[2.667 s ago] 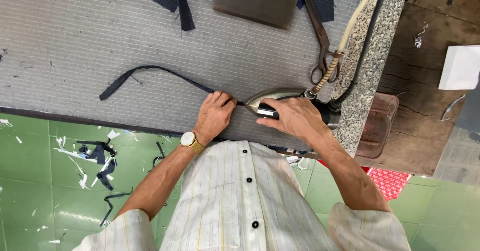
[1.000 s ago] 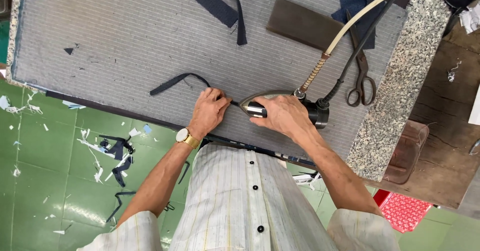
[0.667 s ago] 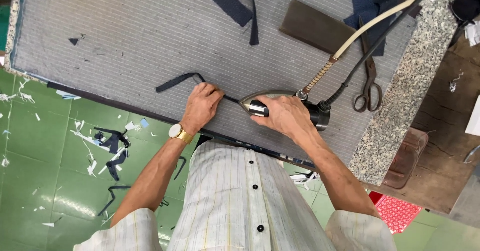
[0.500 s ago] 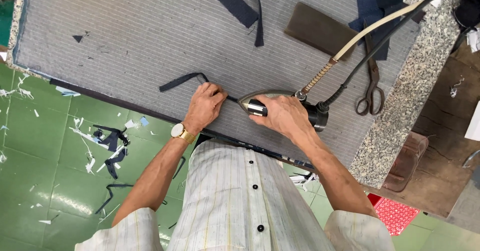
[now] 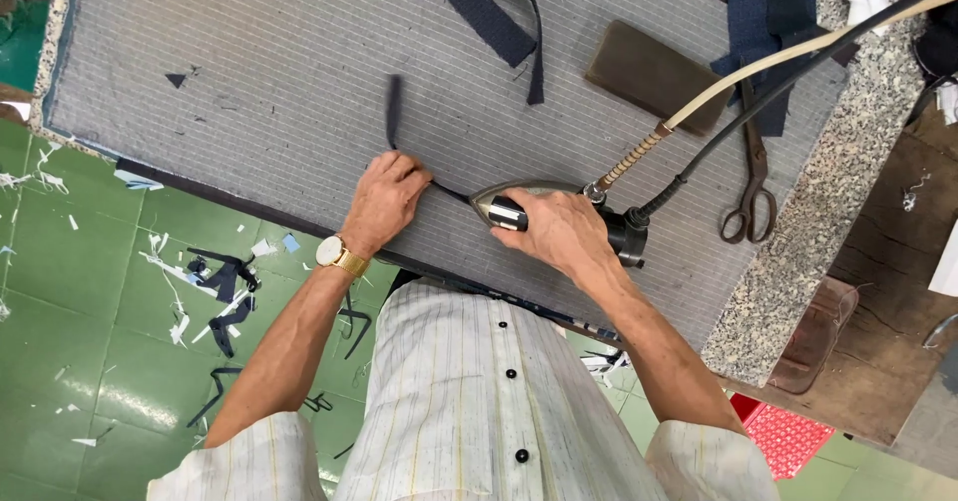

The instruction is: The person cuts a strip of dark fabric with shears, then irons it flat on a workbench using a steam iron and a wooden pressing block. The person folds the strip and continues to press it, repeating the process on multiple sections.

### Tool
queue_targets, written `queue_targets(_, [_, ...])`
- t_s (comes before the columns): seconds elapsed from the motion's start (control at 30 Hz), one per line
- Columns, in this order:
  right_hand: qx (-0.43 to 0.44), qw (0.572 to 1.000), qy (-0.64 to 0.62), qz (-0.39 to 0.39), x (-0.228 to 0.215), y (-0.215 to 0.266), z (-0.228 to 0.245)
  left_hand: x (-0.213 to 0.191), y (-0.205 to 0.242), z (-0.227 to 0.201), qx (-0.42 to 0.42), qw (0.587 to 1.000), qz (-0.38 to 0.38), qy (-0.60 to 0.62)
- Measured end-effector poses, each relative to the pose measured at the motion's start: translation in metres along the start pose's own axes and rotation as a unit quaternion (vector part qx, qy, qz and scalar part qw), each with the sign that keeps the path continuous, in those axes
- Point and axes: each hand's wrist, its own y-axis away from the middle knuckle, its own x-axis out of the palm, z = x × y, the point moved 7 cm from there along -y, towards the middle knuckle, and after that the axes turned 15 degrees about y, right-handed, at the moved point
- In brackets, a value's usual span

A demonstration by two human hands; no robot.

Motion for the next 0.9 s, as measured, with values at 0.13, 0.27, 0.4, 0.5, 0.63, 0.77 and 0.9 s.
queue_targets(0.13, [-0.002, 1.000, -0.001, 0.003, -0.001, -0.007, 0.008, 0.000, 0.011, 0.013, 0.005, 1.000, 0.000, -0.024])
queue_targets(0.27, [-0.001, 1.000, 0.007, 0.001, -0.001, -0.015, 0.015, -0.008, 0.013, 0.018, -0.020, 1.000, -0.018, -0.010])
queue_targets(0.4, [-0.012, 1.000, 0.019, -0.006, 0.000, -0.026, 0.026, -0.014, 0.013, 0.019, -0.021, 0.999, -0.029, 0.004])
queue_targets(0.5, [-0.018, 1.000, 0.013, -0.007, -0.001, -0.033, 0.034, -0.017, 0.011, 0.019, -0.021, 0.999, -0.043, 0.002])
queue_targets(0.63, [-0.011, 1.000, 0.017, -0.005, -0.006, -0.042, 0.048, -0.014, 0.016, 0.026, -0.018, 0.999, -0.040, 0.002])
queue_targets(0.77, [-0.005, 1.000, 0.018, -0.009, -0.008, -0.050, 0.057, -0.022, 0.017, 0.028, -0.025, 0.998, -0.049, 0.027])
queue_targets(0.9, [-0.005, 1.000, 0.013, -0.012, -0.009, -0.058, 0.064, -0.023, 0.018, 0.035, -0.028, 0.998, -0.045, 0.031])
